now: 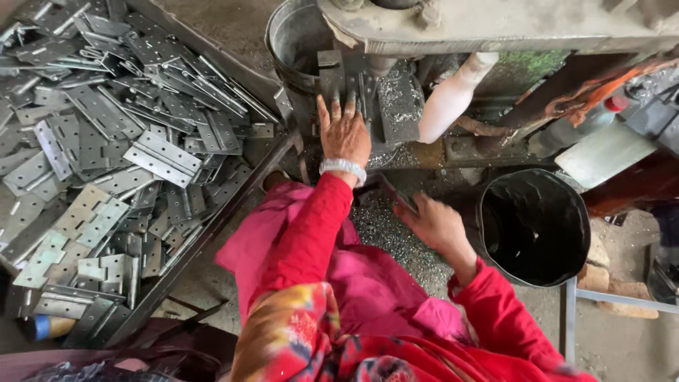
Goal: The person repeatedly picks metal hinges from a bin, places them on a grinding machine, and uses a metal rod to press them against the grinding wheel. The person then removes the processed hinge and places it back into the bin.
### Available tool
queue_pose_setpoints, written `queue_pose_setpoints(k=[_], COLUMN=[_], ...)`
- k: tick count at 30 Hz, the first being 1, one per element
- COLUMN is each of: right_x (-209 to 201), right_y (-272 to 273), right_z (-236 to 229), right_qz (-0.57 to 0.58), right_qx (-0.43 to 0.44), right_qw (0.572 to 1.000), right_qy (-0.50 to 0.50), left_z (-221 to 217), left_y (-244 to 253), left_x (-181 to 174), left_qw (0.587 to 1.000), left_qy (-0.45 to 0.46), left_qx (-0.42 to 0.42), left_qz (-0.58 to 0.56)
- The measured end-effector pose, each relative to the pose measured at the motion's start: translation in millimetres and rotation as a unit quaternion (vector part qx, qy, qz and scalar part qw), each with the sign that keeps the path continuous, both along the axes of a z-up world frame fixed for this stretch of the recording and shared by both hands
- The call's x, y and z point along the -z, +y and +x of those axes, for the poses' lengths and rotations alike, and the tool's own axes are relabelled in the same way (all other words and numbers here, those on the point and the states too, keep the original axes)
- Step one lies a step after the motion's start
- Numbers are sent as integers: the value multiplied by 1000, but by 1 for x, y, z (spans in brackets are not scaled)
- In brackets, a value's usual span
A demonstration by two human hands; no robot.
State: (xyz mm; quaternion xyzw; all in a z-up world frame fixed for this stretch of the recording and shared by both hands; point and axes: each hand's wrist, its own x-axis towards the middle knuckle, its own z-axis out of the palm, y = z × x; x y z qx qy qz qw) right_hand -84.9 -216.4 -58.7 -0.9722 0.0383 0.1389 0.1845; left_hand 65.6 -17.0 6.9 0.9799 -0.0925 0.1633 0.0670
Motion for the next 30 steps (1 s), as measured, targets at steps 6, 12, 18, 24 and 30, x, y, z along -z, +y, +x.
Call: queue_pose_setpoints(k=[6,12,18,24,30], right_x=[15,2,15,2,3], right_y=[17,8,11,9,2], right_z=[-25,-2,-4,-13,-5], right_qz=[5,-7,-28,-9,-21], right_qx=[22,-2,-13,-25,-8], right_qw=[1000,1000,995,998,999], right_qy=[3,6,-91,-62,-34], left_z=[-1,7,33,23,25], left_y=[-1,1,-7,-3,-3], left_x=[4,3,2,11,6], left_qw=[999,998,999,999,996], left_qy=[-45,-50,26,36,85], left_qx=[-4,3,-22,-19,-29], left_qz=[13,-29,-21,13,-19])
